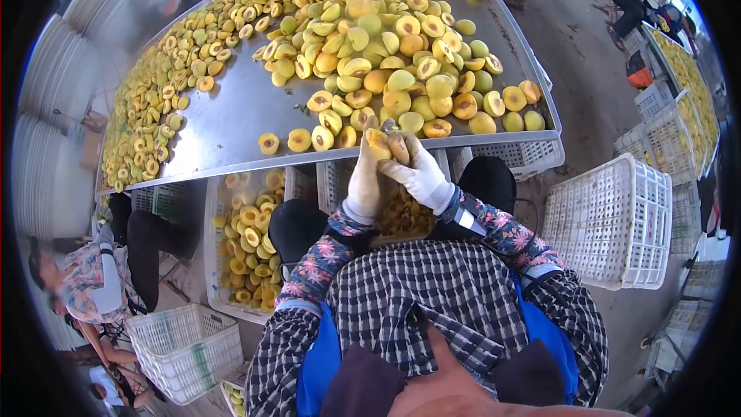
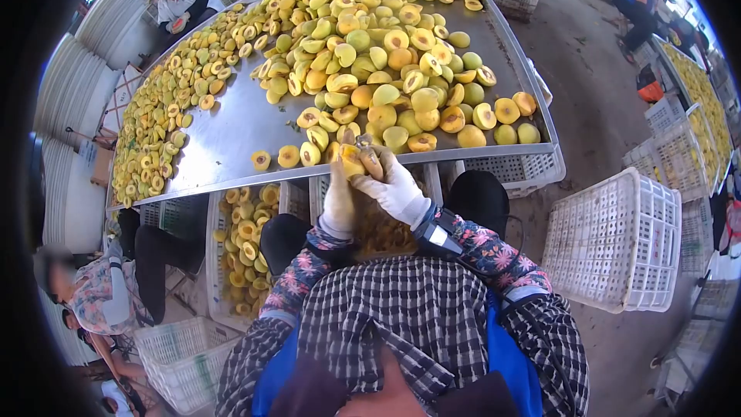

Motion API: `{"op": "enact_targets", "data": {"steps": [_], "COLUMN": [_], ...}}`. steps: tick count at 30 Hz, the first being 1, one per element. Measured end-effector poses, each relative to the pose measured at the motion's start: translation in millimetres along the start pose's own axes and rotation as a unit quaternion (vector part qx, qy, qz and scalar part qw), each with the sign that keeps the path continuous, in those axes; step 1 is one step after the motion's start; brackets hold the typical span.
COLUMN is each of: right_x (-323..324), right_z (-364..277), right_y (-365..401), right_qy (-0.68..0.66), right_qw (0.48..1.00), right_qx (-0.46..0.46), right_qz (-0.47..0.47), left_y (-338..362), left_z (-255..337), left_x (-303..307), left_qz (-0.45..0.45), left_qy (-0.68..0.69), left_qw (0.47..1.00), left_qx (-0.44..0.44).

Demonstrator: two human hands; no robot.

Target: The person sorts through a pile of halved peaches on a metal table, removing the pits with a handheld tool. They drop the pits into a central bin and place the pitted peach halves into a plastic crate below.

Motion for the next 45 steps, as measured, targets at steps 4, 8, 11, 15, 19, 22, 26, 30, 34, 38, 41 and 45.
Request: {"op": "enact_targets", "data": {"steps": [4,8,11,15,19,22,26,30,34,38,41,45], "right_x": [-7.4,1.5,11.3,-4.1,-5.2,-3.9,6.4,14.0,22.9,25.0,26.7,30.4], "right_z": [-12.4,-34.1,-40.7,-52.6,-49.1,-49.3,-48.7,-61.6,-62.9,-55.4,-57.4,-60.2], "right_y": [7.9,24.2,32.2,40.7,40.0,40.2,37.9,40.1,49.1,53.7,52.5,52.2], "right_qy": [0.205,0.275,0.457,0.48,0.547,0.578,0.668,0.67,0.591,0.565,0.606,0.662], "right_qw": [0.979,0.96,0.881,0.861,0.823,0.799,0.722,0.722,0.798,0.816,0.779,0.723], "right_qx": [0.003,-0.058,0.117,0.162,0.114,0.138,0.17,0.173,0.109,0.109,0.146,0.191], "right_qz": [-0.022,-0.014,-0.027,-0.054,-0.098,-0.099,-0.065,-0.003,-0.034,-0.055,-0.067,-0.057], "left_y": [10.2,20.5,30.0,40.7,46.2,49.9,46.7,42.9,46.0,42.5,44.3,44.2], "left_z": [8.6,18.3,27.2,26.3,27.2,29.9,20.1,-2.9,6.9,7.7,19.8,23.5], "left_x": [1.9,27.8,23.0,28.6,25.3,26.3,28.3,40.6,43.9,36.4,21.2,15.4], "left_qz": [-0.012,0.043,0.103,0.054,0.054,0.033,0.014,-0.012,-0.03,-0.043,-0.026,-0.007], "left_qy": [-0.044,0.012,-0.03,-0.083,-0.094,-0.121,-0.216,-0.217,-0.24,-0.43,-0.566,-0.58], "left_qw": [0.998,0.999,0.991,0.98,0.975,0.97,0.963,0.97,0.954,0.899,0.824,0.815], "left_qx": [-0.03,0.016,0.081,0.174,0.196,0.206,0.161,0.105,0.176,0.069,-0.007,0.0]}}
Point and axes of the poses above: each hand's wrist, its own y-axis away from the middle knuckle, its own x-axis out of the back of the hand, z = x × y, the point moved 3 cm from there along -y, towards the middle knuckle
